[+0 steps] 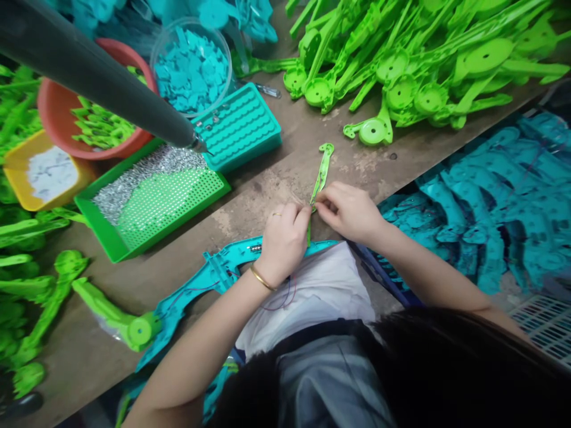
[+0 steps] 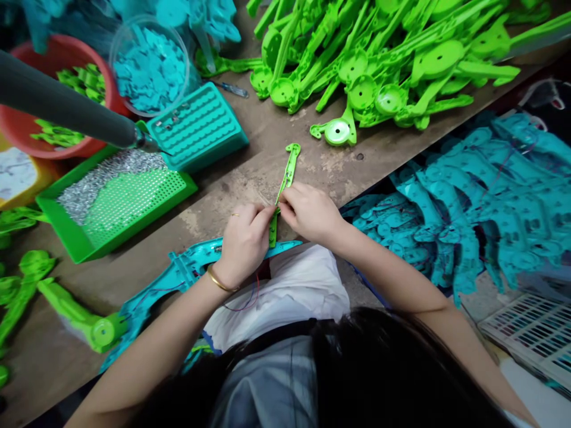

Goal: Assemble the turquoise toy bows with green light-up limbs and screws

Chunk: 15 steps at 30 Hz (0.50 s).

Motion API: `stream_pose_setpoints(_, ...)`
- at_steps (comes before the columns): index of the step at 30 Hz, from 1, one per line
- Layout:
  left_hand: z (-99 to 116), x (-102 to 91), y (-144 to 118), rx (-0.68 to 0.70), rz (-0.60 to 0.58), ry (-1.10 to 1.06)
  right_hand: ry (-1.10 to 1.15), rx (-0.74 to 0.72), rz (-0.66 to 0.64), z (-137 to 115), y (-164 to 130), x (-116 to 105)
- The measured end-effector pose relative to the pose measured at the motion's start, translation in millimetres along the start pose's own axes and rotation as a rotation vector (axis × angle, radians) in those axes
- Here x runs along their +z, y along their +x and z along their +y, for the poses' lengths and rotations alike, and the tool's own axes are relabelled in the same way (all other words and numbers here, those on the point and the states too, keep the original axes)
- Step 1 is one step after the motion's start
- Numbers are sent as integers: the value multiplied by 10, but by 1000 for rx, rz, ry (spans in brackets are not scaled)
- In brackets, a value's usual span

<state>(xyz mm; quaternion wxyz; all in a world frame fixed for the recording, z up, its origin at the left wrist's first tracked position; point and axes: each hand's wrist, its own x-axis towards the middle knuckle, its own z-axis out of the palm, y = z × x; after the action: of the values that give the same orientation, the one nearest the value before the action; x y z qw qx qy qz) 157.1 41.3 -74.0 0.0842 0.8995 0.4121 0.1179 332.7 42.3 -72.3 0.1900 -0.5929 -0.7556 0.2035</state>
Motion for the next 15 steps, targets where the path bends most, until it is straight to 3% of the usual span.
stream_pose_setpoints(4,6,12,-10,20,27,62,-57,54,-54,-59,31,-24)
stream_pose_setpoints(15,21,19,-12,38,2,43,-240,-42,-197,-109,39,-61)
